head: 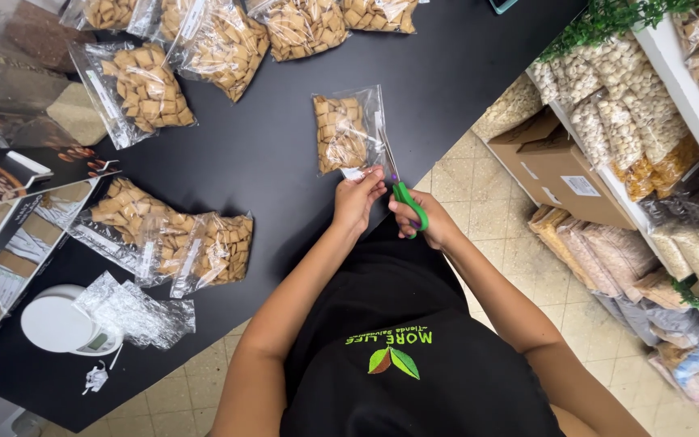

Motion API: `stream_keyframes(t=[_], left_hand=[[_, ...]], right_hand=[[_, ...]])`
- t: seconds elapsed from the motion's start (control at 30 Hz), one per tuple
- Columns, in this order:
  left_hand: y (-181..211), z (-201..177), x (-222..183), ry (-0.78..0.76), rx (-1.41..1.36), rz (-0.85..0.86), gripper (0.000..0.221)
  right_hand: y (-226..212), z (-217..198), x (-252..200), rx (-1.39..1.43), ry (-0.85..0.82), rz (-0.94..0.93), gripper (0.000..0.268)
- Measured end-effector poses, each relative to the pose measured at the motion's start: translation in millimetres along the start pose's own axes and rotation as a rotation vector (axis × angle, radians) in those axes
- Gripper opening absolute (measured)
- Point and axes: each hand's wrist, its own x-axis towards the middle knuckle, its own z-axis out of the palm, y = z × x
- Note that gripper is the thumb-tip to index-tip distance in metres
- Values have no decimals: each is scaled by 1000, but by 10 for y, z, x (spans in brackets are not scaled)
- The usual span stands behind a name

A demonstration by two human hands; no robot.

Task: The person uses green-handled scissors to trim the excess plastic from the top of several clear bags filled with small, light-brown, triangular food items. They repeatedly pick up a bag, cut the top edge, and place the trimmed bag on the counter.

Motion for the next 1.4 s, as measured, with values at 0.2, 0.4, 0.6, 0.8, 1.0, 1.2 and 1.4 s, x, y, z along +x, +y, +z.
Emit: stream_keyframes(t=[0.2, 0.4, 0.6, 0.8, 1.0, 1.2, 1.4], left_hand=[[-48, -26, -43, -31, 9, -1, 29], [-75, -102, -36, -37, 53, -20, 30], [-51, -110, -61, -17, 46, -36, 32], [-51, -179, -74, -18, 98, -75, 32], [679, -10, -563, -95, 314, -171, 30], [1168, -194, -593, 2, 535, 164, 22], [1408, -727, -120, 152, 544, 280, 28]], right_hand=[[-141, -53, 105, 1, 16, -19, 24], [-256, -104, 214, -43, 7, -17, 28], [-392, -228, 402, -40, 18, -22, 29], [-660, -327, 576, -59, 71, -65, 33], [-870, -309, 507, -66, 177, -171, 25], [-411, -190, 527, -212, 239, -198, 39], [-97, 52, 753, -201, 299, -276, 46]])
